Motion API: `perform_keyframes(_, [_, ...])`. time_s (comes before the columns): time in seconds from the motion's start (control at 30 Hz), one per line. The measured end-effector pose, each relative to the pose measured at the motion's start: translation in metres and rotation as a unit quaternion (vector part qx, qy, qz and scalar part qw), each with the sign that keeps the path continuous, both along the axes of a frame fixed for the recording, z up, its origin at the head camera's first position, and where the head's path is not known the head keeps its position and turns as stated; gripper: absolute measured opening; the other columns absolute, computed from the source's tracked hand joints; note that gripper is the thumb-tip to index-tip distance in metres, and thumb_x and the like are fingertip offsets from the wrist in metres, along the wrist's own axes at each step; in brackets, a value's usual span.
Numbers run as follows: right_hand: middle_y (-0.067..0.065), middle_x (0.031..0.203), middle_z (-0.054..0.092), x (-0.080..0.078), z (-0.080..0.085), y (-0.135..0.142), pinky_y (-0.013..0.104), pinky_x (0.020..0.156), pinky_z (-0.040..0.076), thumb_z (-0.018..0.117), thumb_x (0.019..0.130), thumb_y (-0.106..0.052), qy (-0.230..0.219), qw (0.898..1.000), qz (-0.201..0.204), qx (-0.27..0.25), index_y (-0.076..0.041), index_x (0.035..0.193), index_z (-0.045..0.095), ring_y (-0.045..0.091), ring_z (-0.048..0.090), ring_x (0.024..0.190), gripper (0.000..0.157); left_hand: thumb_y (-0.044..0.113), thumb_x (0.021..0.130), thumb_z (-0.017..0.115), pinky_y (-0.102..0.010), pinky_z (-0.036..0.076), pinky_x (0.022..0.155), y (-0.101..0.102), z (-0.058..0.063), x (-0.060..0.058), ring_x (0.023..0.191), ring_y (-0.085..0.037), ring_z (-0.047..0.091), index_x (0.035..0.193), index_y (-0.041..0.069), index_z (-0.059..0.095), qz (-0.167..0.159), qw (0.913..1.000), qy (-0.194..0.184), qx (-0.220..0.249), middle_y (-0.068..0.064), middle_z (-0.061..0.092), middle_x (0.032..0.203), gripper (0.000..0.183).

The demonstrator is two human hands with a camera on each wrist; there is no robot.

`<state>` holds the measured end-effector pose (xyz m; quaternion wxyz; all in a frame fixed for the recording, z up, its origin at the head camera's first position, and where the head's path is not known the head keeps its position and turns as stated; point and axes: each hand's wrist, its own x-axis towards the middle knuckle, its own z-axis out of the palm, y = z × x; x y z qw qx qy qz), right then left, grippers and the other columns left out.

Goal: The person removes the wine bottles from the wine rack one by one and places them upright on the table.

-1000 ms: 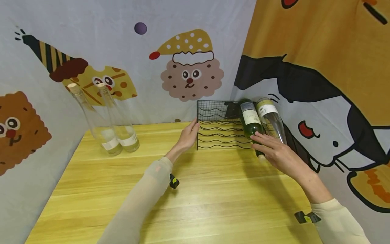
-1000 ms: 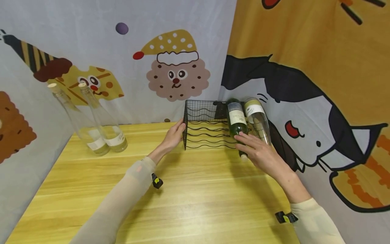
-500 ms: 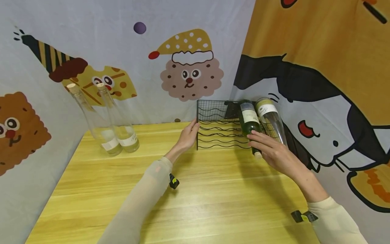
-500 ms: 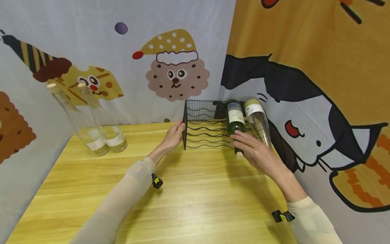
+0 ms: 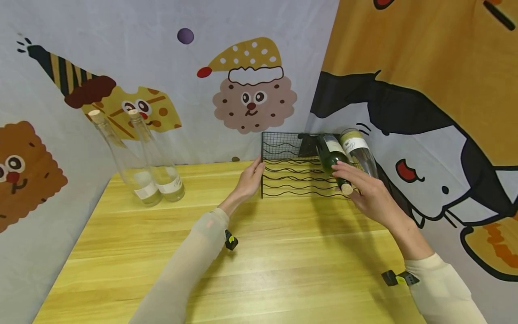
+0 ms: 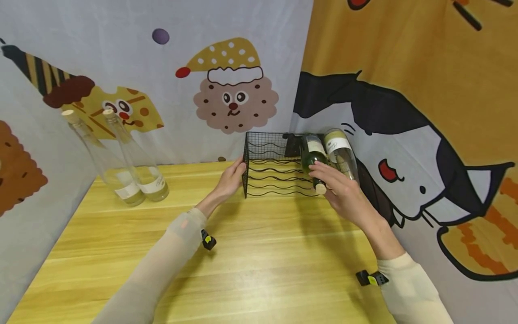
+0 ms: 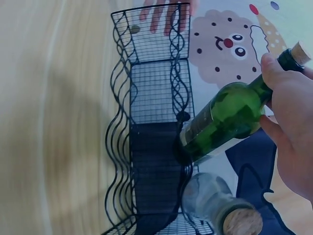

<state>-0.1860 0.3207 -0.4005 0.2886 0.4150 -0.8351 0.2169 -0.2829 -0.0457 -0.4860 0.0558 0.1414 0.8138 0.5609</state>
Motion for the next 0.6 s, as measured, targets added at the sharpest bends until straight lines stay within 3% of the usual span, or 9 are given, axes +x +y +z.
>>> perform_keyframes(0.07, [0.024,0.149,0.073,-0.003,0.003,-0.002,0.002,0.097,0.05,0.076,0.07,0.041,-0.001,1.0,-0.006,-0.016,0.001,0.143,0.073,0.008,0.053,0.161,0.083,0.05,0.124,0.027,-0.053,0.027,0.145,0.0,0.0,0.0,0.173,-0.035,0.034,0.183,0.016,0.017,0.0,1.0,0.001,0.001,-0.008,0.023,0.19,0.069])
perform_keyframes(0.2, [0.025,0.145,0.075,-0.008,0.008,-0.007,0.001,0.115,0.041,0.083,0.079,0.031,0.001,0.999,-0.024,-0.04,0.002,0.138,0.076,0.007,0.058,0.156,0.067,0.051,0.124,0.027,-0.054,0.028,0.145,0.0,0.001,0.001,0.173,-0.036,0.035,0.183,0.017,0.016,0.0,1.0,-0.002,0.002,-0.008,0.023,0.19,0.069])
perform_keyframes(0.3, [0.025,0.144,0.076,-0.011,0.011,-0.01,0.0,0.109,0.041,0.084,0.08,0.029,0.004,0.998,-0.032,-0.059,0.002,0.137,0.076,0.009,0.062,0.152,0.063,0.052,0.124,0.027,-0.054,0.029,0.145,0.0,0.0,0.002,0.173,-0.035,0.034,0.183,0.019,0.015,0.0,1.0,-0.004,0.0,-0.007,0.023,0.19,0.069])
perform_keyframes(0.37, [0.025,0.144,0.076,-0.014,0.013,-0.011,0.002,0.113,0.043,0.086,0.08,0.025,0.007,0.997,-0.035,-0.072,0.003,0.137,0.076,0.012,0.067,0.148,0.062,0.052,0.124,0.027,-0.054,0.029,0.145,0.0,0.0,0.002,0.173,-0.035,0.034,0.183,0.021,0.015,0.0,1.0,-0.004,0.0,-0.007,0.022,0.191,0.068])
perform_keyframes(0.5, [0.025,0.141,0.078,-0.02,0.016,-0.014,0.007,0.092,0.045,0.083,0.086,0.023,0.022,0.995,-0.04,-0.092,0.004,0.141,0.073,0.031,0.075,0.133,0.059,0.054,0.124,0.026,-0.054,0.029,0.145,0.0,0.0,0.002,0.173,-0.035,0.034,0.183,0.022,0.016,0.0,1.0,-0.003,0.0,-0.006,0.022,0.191,0.069])
perform_keyframes(0.6, [0.025,0.137,0.079,-0.024,0.019,-0.018,0.016,0.074,0.036,0.081,0.088,0.024,0.032,0.993,-0.047,-0.106,0.005,0.142,0.073,0.042,0.076,0.121,0.058,0.054,0.124,0.026,-0.054,0.03,0.144,-0.001,0.001,0.003,0.173,-0.035,0.035,0.183,0.02,0.016,-0.001,1.0,-0.002,0.0,-0.007,0.022,0.191,0.07])
